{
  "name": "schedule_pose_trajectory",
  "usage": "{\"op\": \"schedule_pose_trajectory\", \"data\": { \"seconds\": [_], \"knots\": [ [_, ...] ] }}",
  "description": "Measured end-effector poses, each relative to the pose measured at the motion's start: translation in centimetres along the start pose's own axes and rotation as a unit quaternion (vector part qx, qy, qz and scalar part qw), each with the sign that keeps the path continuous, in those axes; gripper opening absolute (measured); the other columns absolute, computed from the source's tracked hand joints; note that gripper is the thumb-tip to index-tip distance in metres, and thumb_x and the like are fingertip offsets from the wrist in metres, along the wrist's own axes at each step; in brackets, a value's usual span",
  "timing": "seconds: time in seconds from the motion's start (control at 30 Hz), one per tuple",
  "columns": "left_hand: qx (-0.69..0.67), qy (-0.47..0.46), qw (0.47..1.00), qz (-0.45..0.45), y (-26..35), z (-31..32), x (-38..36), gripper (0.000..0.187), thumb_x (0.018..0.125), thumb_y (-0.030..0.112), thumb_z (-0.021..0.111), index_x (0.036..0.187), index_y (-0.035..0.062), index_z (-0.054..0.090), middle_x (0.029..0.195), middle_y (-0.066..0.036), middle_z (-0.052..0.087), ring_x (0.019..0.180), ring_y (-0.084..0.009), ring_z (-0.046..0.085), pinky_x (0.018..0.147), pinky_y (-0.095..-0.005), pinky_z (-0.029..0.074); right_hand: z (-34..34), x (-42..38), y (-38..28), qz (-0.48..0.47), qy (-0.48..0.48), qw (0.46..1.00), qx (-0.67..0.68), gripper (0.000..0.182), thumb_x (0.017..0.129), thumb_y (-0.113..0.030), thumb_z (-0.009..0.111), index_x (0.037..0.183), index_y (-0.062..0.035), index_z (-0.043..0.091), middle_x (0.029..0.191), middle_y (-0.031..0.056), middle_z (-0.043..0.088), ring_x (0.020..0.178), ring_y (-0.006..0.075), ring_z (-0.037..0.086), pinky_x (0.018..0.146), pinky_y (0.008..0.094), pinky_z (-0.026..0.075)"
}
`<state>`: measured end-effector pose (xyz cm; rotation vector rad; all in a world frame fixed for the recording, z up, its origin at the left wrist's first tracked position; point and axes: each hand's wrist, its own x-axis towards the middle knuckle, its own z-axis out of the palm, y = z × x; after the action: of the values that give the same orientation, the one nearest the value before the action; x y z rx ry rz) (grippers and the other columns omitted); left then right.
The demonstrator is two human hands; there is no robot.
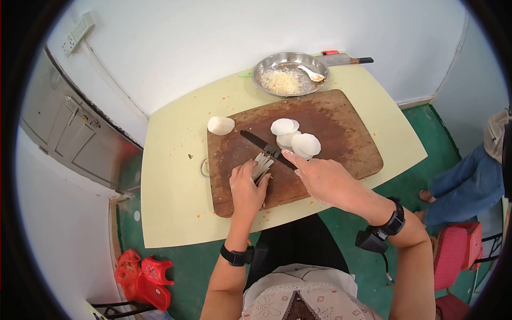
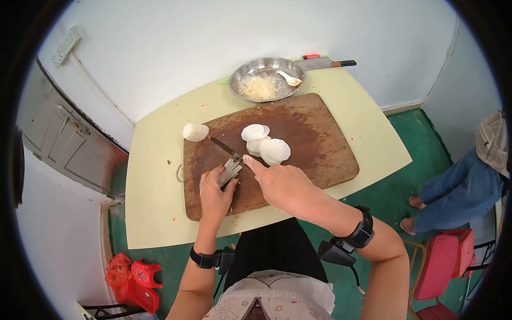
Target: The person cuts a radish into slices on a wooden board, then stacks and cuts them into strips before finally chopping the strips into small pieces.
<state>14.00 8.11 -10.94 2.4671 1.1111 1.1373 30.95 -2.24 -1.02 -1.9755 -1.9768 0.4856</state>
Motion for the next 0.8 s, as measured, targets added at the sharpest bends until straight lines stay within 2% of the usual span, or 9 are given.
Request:
{"op": "schedule_pose_trajectory", "data": {
  "seconds": [0.13,0.33,0.63,0.8],
  "knots": [
    [0.004,0.002,1.000,0.019,-0.6,0.2,-0.1,0.031,0.069,0.006,0.072,0.097,-0.0017,0.062,0.105,-0.015,0.063,0.096,-0.0318,0.056,0.083,-0.0384,0.045,-0.3,-0.4,-0.1,0.009,-0.011,1.000,0.005,0.045,0.093,-0.016,0.045,0.137,-0.0098,0.036,0.067,0.0180,0.060,0.061,0.0359,0.060,0.056,0.0459,0.048],
    [0.016,0.005,1.000,0.021,0.0,0.1,-0.1,0.026,0.069,0.006,0.071,0.094,0.0002,0.066,0.103,-0.015,0.064,0.093,-0.0313,0.058,0.082,-0.0388,0.046,0.6,-0.5,-0.2,-0.025,0.010,1.000,-0.010,0.045,0.093,-0.016,0.042,0.136,-0.0046,0.036,0.064,0.0181,0.059,0.059,0.0351,0.060,0.056,0.0450,0.049],
    [0.030,0.022,0.999,0.033,-0.4,0.5,0.1,0.021,0.069,0.005,0.071,0.089,-0.0002,0.068,0.096,-0.015,0.066,0.088,-0.0302,0.060,0.079,-0.0381,0.048,0.7,-0.6,-0.7,-0.014,-0.007,0.998,-0.055,0.058,0.082,-0.003,0.043,0.139,-0.0026,0.032,0.068,0.0179,0.059,0.061,0.0328,0.061,0.056,0.0425,0.050],
    [0.038,0.032,0.998,0.047,-0.8,0.8,0.0,0.019,0.070,0.008,0.070,0.088,0.0018,0.068,0.096,-0.011,0.067,0.088,-0.0267,0.061,0.075,-0.0377,0.047,1.4,-0.3,-1.0,-0.011,-0.028,0.995,-0.093,0.061,0.082,-0.004,0.045,0.141,-0.0036,0.028,0.073,0.0181,0.061,0.063,0.0320,0.062,0.055,0.0420,0.051]
  ]
}}
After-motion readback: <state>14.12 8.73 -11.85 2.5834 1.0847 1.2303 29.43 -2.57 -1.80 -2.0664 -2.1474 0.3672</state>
